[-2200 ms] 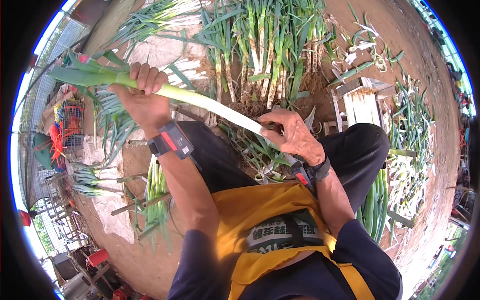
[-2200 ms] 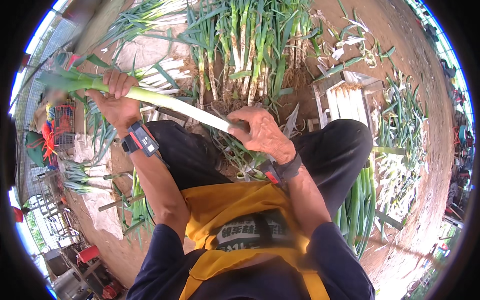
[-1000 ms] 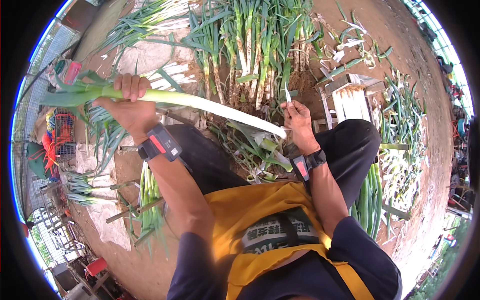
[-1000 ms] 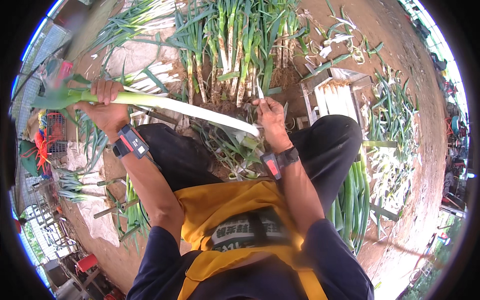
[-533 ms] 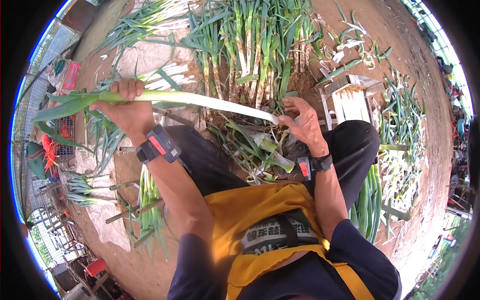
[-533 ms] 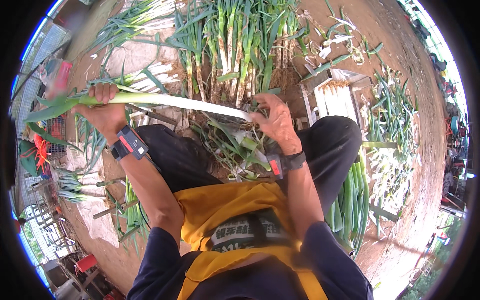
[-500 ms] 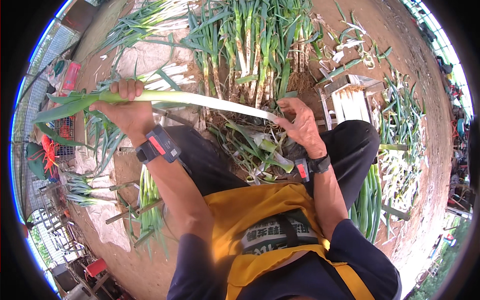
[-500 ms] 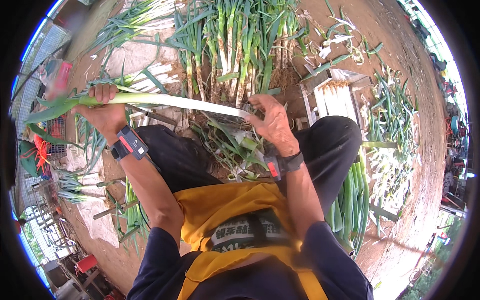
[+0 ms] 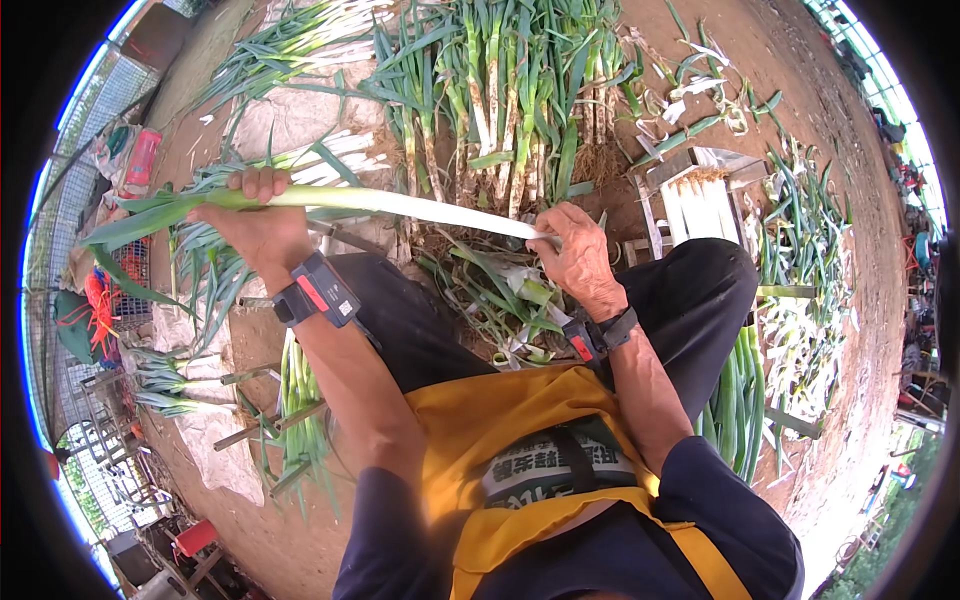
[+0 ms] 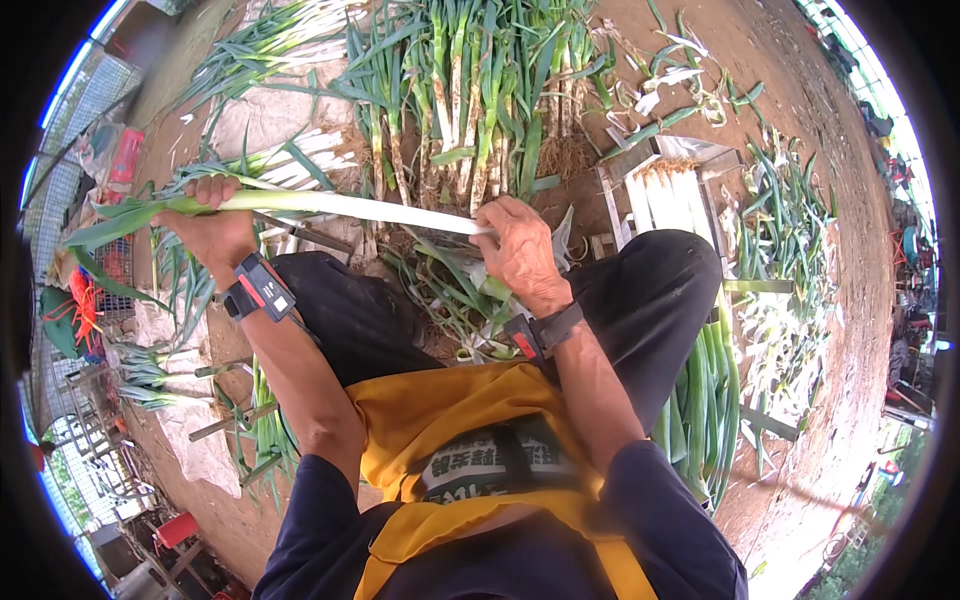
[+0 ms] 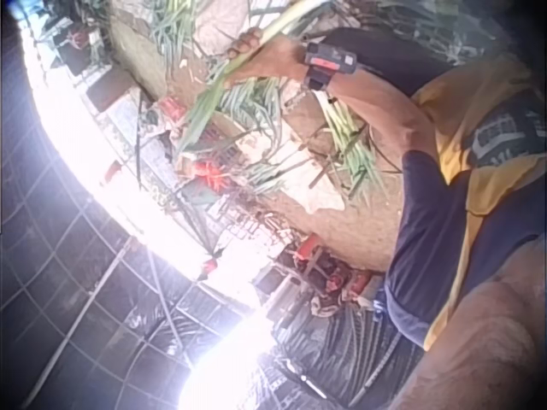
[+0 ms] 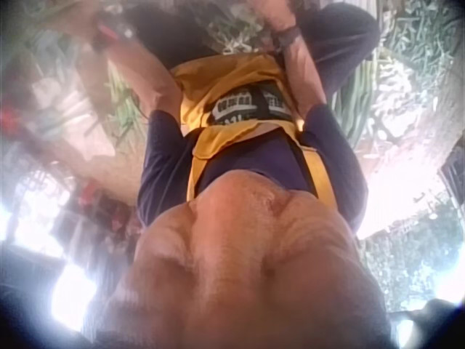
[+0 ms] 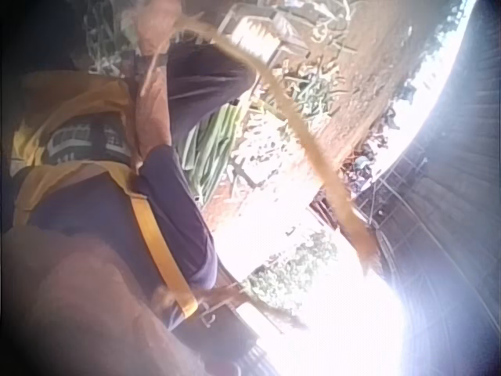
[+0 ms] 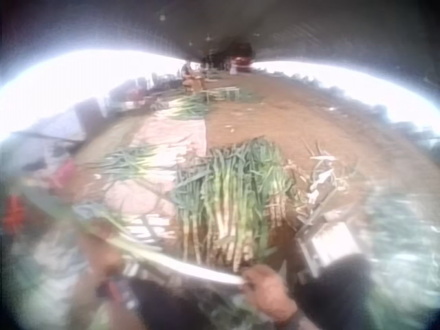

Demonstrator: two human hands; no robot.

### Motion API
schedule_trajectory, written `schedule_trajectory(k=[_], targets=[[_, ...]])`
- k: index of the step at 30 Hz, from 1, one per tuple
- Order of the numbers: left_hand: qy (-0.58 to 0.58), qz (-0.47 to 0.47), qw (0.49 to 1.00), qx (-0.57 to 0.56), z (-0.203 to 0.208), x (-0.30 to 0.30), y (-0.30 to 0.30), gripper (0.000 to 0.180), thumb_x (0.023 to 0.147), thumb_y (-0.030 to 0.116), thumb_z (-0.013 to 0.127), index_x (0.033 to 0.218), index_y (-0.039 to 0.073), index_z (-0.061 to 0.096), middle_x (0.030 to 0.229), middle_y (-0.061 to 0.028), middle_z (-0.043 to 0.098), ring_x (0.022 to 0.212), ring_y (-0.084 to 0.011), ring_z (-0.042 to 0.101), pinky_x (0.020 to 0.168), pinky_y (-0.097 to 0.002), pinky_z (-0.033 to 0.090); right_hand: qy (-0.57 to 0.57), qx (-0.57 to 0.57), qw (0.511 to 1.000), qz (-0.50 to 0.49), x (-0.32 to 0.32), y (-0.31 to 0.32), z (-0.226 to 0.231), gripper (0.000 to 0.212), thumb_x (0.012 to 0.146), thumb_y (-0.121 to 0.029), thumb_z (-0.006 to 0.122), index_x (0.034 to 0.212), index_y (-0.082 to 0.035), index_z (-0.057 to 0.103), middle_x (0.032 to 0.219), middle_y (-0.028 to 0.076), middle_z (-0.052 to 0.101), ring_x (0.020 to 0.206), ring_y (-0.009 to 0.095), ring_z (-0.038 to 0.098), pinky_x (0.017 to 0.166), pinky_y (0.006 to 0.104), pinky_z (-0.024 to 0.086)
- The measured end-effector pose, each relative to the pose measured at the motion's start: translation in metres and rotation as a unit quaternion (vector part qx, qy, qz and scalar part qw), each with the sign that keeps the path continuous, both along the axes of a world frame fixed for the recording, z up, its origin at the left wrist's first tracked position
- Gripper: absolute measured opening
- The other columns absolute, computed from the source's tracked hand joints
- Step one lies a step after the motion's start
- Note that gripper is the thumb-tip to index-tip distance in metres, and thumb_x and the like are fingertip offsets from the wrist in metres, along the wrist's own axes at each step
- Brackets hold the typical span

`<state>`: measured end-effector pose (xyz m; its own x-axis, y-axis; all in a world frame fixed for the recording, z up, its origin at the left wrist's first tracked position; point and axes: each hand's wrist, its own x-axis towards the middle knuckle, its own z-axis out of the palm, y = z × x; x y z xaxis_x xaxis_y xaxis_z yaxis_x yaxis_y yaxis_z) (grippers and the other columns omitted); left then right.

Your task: Peeling and cleaning harvested leeks by stripping the outer skins by hand.

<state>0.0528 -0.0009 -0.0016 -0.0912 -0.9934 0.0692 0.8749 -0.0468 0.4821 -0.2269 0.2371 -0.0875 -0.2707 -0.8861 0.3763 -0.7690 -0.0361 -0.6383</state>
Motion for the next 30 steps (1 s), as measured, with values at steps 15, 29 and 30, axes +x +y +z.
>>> schedule_trajectory(k=[15, 29, 30], targets=[[-0.041, 0.092, 0.987, 0.128, -0.004, -0.007, 0.005, 0.064, 0.093, 0.071, 0.036, 0.088, 0.008, 0.041, 0.077, -0.0024, 0.036, 0.067, -0.0155, 0.034, 0.064, -0.0308, 0.039, 0.083, -0.031, 0.996, 0.01, -0.001, 0.001, 0.012, 0.026, 0.067, -0.002, 0.076, 0.085, -0.006, 0.056, 0.083, 0.01, 0.054, 0.077, 0.034, 0.056, 0.067, 0.0433, 0.045], [0.033, 0.12, 0.972, 0.201, -0.009, -0.01, 0.007, 0.049, 0.1, 0.046, 0.05, 0.105, -0.003, 0.047, 0.096, -0.0108, 0.053, 0.083, -0.0201, 0.053, 0.079, -0.0364, 0.052, 0.118, -0.005, 0.992, 0.055, -0.018, 0.013, 0.04, 0.017, 0.07, 0.003, 0.069, 0.08, -0.004, 0.057, 0.078, 0.011, 0.054, 0.077, 0.033, 0.058, 0.067, 0.0407, 0.048], [0.033, 0.121, 0.972, 0.2, -0.005, -0.012, 0.009, 0.049, 0.1, 0.046, 0.05, 0.105, -0.003, 0.047, 0.096, -0.0108, 0.053, 0.083, -0.0201, 0.053, 0.079, -0.0364, 0.052, 0.107, 0.009, 0.992, 0.066, -0.019, 0.013, 0.044, 0.017, 0.07, 0.003, 0.069, 0.079, -0.004, 0.056, 0.076, 0.011, 0.053, 0.074, 0.033, 0.057, 0.065, 0.0392, 0.047]])
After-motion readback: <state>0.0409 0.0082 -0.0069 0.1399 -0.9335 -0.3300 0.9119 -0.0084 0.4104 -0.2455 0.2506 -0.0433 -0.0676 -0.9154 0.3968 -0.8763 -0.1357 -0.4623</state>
